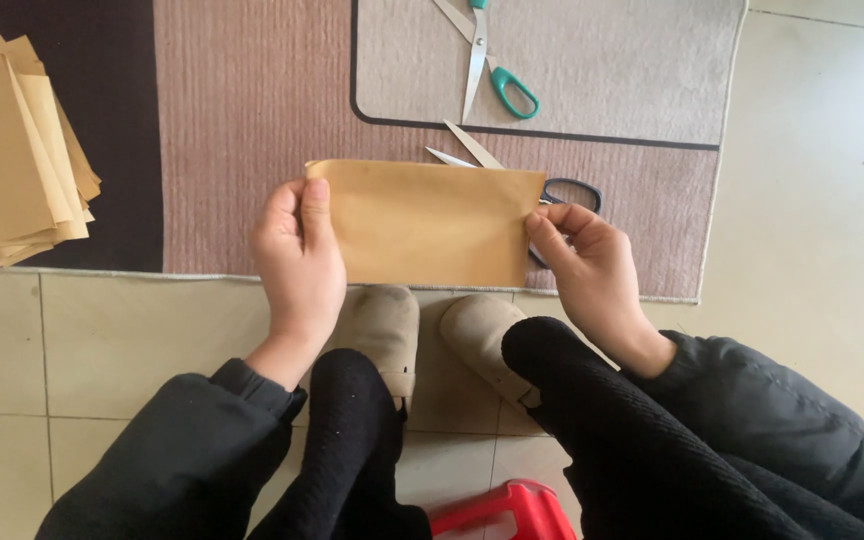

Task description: Cutting and folding brown paper sheets to create wrappers using scissors.

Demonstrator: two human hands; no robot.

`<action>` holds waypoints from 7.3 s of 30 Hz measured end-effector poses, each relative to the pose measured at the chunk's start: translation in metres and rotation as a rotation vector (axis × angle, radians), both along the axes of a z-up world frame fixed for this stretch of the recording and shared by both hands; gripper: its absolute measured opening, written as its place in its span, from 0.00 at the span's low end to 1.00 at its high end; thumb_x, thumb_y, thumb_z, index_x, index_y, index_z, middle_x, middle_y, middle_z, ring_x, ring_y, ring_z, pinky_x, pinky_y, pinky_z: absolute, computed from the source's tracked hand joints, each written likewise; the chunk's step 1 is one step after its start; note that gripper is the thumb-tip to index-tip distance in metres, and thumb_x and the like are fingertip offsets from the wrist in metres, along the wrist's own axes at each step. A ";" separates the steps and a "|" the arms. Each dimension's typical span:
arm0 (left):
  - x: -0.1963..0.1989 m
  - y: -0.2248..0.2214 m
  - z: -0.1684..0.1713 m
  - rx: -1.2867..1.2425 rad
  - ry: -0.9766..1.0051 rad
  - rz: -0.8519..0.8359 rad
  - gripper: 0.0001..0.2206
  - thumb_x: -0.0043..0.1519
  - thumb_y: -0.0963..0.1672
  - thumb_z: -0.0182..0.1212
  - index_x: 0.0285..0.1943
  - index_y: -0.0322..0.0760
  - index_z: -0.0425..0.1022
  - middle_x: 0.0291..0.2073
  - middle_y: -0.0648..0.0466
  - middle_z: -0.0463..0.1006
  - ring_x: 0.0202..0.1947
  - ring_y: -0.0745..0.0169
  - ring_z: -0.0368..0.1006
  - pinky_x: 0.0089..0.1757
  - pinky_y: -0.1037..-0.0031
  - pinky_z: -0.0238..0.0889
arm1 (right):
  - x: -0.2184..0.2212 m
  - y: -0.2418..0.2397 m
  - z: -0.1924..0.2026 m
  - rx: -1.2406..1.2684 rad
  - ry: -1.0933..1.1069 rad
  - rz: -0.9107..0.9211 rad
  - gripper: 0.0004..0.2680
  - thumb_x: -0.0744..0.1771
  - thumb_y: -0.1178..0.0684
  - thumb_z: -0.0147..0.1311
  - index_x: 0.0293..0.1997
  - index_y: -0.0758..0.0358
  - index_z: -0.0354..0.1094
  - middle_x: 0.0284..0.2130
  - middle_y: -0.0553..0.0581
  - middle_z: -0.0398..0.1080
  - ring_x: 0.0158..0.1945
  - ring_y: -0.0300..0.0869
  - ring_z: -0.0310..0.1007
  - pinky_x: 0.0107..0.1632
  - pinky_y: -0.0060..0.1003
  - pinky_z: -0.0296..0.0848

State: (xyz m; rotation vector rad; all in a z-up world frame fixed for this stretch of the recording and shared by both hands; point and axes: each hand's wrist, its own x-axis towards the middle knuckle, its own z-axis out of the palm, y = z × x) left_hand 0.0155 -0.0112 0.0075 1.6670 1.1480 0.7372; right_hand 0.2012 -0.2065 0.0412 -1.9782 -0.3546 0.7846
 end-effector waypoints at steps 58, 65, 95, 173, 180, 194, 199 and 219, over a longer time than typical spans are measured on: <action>-0.010 0.035 0.035 0.176 -0.044 -0.631 0.07 0.71 0.48 0.64 0.47 0.43 0.81 0.49 0.55 0.85 0.46 0.58 0.80 0.46 0.70 0.68 | 0.000 -0.004 0.031 0.295 -0.343 0.367 0.01 0.67 0.57 0.66 0.36 0.58 0.80 0.31 0.50 0.80 0.34 0.42 0.72 0.48 0.35 0.63; 0.003 -0.001 0.017 -0.508 -0.069 -0.584 0.10 0.61 0.48 0.74 0.48 0.42 0.84 0.47 0.56 0.84 0.50 0.64 0.76 0.52 0.71 0.66 | 0.017 -0.007 0.007 0.260 -0.066 0.367 0.08 0.71 0.55 0.53 0.50 0.65 0.79 0.39 0.63 0.80 0.43 0.48 0.75 0.52 0.45 0.72; -0.051 0.077 -0.034 -0.899 -0.385 -0.190 0.09 0.66 0.51 0.67 0.48 0.50 0.84 0.48 0.56 0.86 0.54 0.59 0.82 0.60 0.59 0.70 | 0.018 -0.017 0.043 0.476 0.923 0.624 0.18 0.66 0.48 0.63 0.55 0.74 0.67 0.37 0.65 0.69 0.40 0.49 0.71 0.38 0.41 0.75; -0.184 0.417 -0.100 0.358 0.695 0.298 0.20 0.62 0.46 0.73 0.59 0.28 0.78 0.61 0.46 0.73 0.51 0.45 0.74 0.53 0.60 0.66 | 0.050 -0.006 -0.181 -0.297 -0.678 0.567 0.25 0.61 0.40 0.64 0.62 0.60 0.67 0.53 0.55 0.71 0.57 0.50 0.72 0.65 0.46 0.71; 0.026 0.430 -0.080 0.780 0.671 -0.290 0.10 0.69 0.41 0.57 0.55 0.35 0.82 0.60 0.47 0.80 0.60 0.43 0.73 0.57 0.49 0.63 | 0.055 -0.042 -0.256 -0.555 -0.771 0.478 0.33 0.55 0.28 0.64 0.68 0.29 0.64 0.64 0.37 0.65 0.61 0.45 0.71 0.68 0.45 0.67; 0.151 0.518 -0.164 0.468 0.831 -0.093 0.14 0.71 0.47 0.45 0.60 0.45 0.74 0.77 0.44 0.56 0.76 0.38 0.47 0.66 0.45 0.44 | 0.047 -0.040 -0.246 -0.502 -0.902 0.404 0.27 0.55 0.32 0.65 0.61 0.34 0.72 0.59 0.36 0.73 0.60 0.43 0.74 0.66 0.44 0.72; 0.157 0.509 -0.151 0.291 0.739 -0.045 0.28 0.74 0.52 0.36 0.76 0.30 0.62 0.78 0.43 0.56 0.78 0.44 0.45 0.69 0.45 0.38 | 0.049 -0.042 -0.253 -0.514 -0.891 0.419 0.27 0.55 0.31 0.65 0.61 0.33 0.72 0.59 0.36 0.72 0.60 0.43 0.74 0.66 0.45 0.72; 0.114 0.458 -0.116 0.755 0.766 -0.377 0.14 0.67 0.42 0.58 0.59 0.32 0.81 0.59 0.47 0.80 0.62 0.47 0.73 0.58 0.55 0.66 | 0.073 -0.047 -0.265 -0.427 -0.871 0.633 0.29 0.59 0.26 0.58 0.67 0.35 0.63 0.62 0.39 0.66 0.61 0.39 0.70 0.67 0.46 0.68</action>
